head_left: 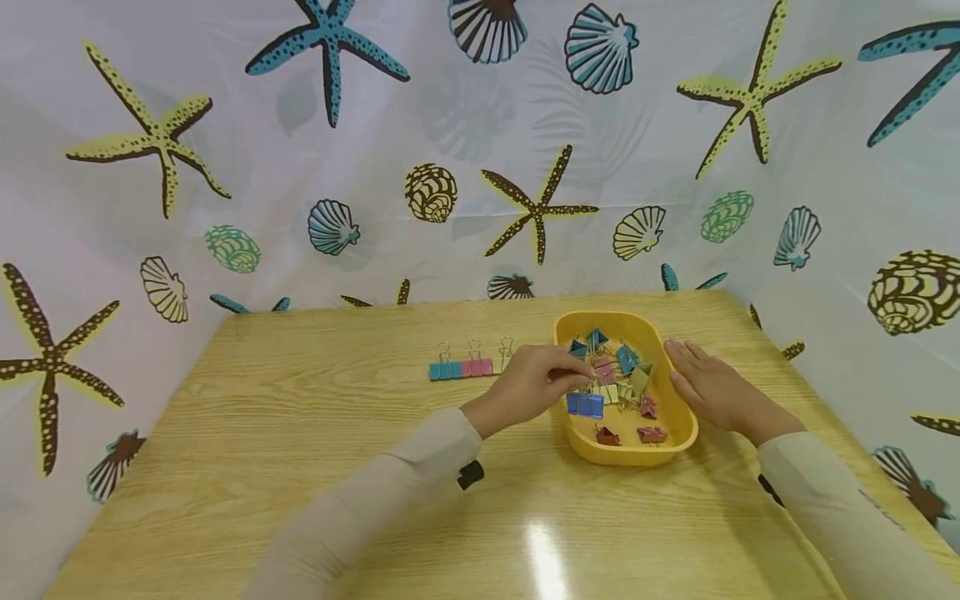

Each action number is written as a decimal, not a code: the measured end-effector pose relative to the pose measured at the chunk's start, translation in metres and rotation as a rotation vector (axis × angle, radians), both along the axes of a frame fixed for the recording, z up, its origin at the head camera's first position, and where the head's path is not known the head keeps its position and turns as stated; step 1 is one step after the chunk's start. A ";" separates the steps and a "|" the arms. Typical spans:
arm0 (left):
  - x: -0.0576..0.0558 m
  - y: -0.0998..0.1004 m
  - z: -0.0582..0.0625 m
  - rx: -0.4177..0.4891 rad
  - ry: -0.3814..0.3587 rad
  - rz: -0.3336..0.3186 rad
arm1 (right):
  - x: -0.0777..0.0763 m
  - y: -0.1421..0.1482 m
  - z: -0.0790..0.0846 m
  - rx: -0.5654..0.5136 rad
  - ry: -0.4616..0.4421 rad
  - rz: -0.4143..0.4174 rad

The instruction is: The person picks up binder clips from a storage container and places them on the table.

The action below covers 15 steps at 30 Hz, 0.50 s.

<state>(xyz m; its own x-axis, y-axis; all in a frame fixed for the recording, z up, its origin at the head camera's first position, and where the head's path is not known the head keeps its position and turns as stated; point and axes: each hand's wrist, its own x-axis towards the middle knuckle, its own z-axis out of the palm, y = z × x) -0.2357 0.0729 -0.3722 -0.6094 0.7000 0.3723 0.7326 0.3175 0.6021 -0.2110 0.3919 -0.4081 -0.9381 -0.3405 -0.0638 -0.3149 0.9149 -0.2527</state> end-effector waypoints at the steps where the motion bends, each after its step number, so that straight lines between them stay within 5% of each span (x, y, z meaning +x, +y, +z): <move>1: 0.000 -0.004 -0.001 0.012 -0.013 0.007 | 0.000 0.000 0.000 0.001 0.000 0.001; 15: -0.014 -0.081 -0.021 0.059 -0.112 0.127 | 0.002 -0.005 0.001 0.015 -0.005 -0.021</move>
